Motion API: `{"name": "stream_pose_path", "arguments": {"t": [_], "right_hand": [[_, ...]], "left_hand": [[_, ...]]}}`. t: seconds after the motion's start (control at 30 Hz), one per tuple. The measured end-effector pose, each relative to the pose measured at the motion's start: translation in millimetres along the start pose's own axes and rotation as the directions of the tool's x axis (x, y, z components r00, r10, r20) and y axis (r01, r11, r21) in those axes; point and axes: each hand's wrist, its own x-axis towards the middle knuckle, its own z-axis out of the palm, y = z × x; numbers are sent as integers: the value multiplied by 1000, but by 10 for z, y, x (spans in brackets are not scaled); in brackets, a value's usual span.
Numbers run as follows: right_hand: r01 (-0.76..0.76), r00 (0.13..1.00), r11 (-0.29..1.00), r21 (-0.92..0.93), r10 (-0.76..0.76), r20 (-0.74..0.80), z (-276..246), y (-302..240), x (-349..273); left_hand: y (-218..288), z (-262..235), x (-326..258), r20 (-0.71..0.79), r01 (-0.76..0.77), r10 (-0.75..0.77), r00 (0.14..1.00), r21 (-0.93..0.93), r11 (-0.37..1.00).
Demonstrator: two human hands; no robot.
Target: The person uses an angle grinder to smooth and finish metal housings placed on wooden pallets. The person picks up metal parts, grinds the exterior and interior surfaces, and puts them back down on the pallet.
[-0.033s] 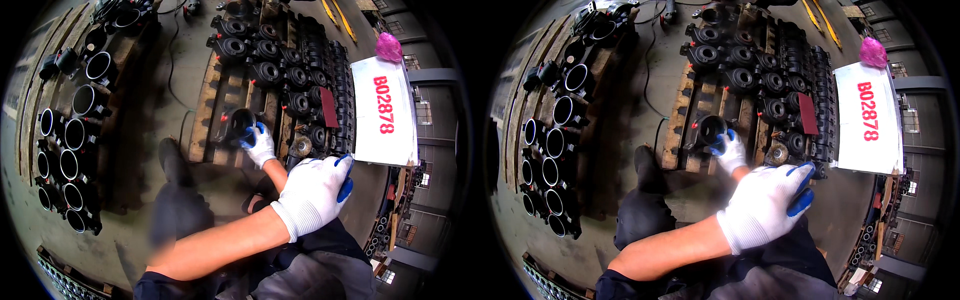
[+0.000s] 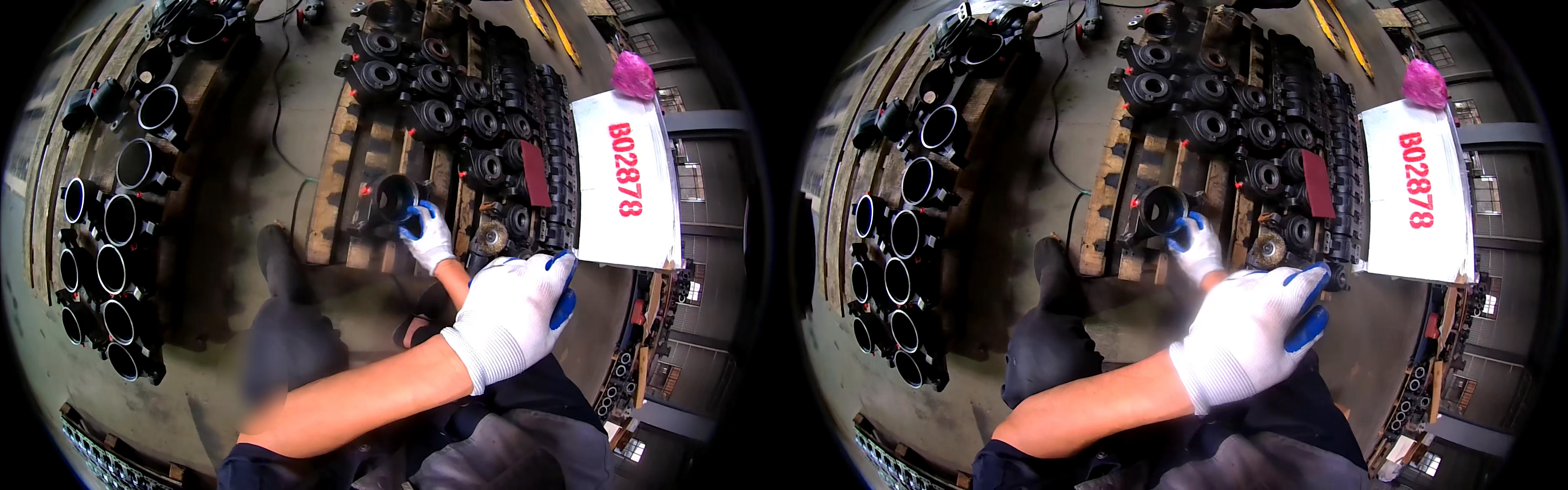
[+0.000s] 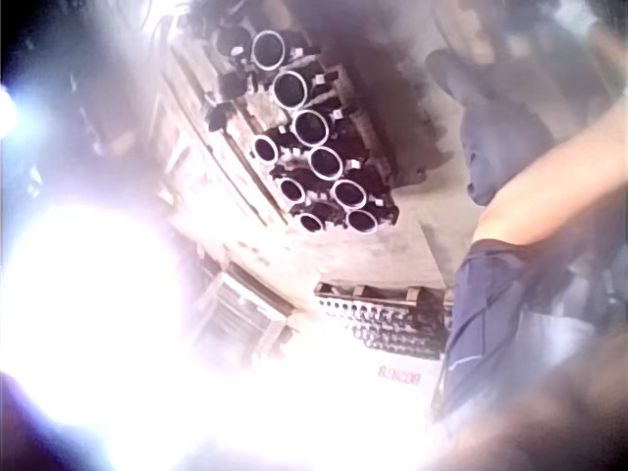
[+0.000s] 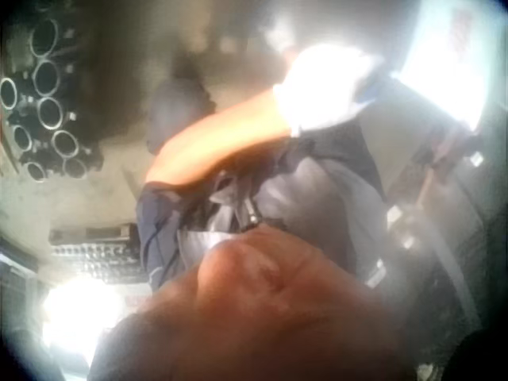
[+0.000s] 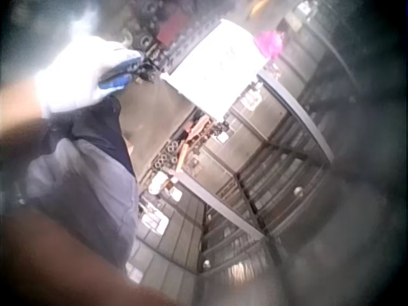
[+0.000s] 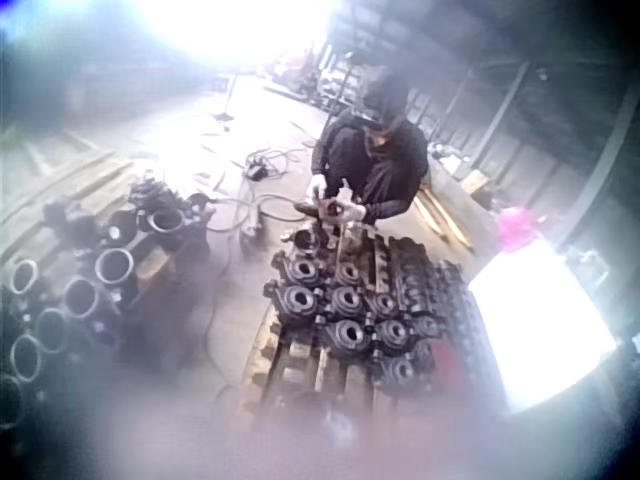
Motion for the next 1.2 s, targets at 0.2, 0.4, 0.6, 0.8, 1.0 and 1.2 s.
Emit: {"name": "stream_pose_path", "arguments": {"t": [0.2,0.4,0.6,0.8,1.0,1.2], "right_hand": [[-102,975,985,-138,72,-209,-311,378,278],[-34,970,942,-333,111,215,-311,404,824],[-19,918,878,-478,205,340,-140,495,1062],[234,875,820,-522,56,481,-291,488,857],[256,816,825,-503,94,570,-281,266,269],[116,860,889,-444,134,492,-148,159,-98]], "left_hand": [[18,57,31,37,10,-9,999,-3,1000],[-47,72,40,12,21,-20,1000,-31,999],[-76,83,88,25,46,-46,999,-11,999],[-119,183,101,27,55,-55,998,-7,998],[-163,253,119,26,48,-49,998,41,998],[-136,371,119,69,85,-97,993,153,985]]}}
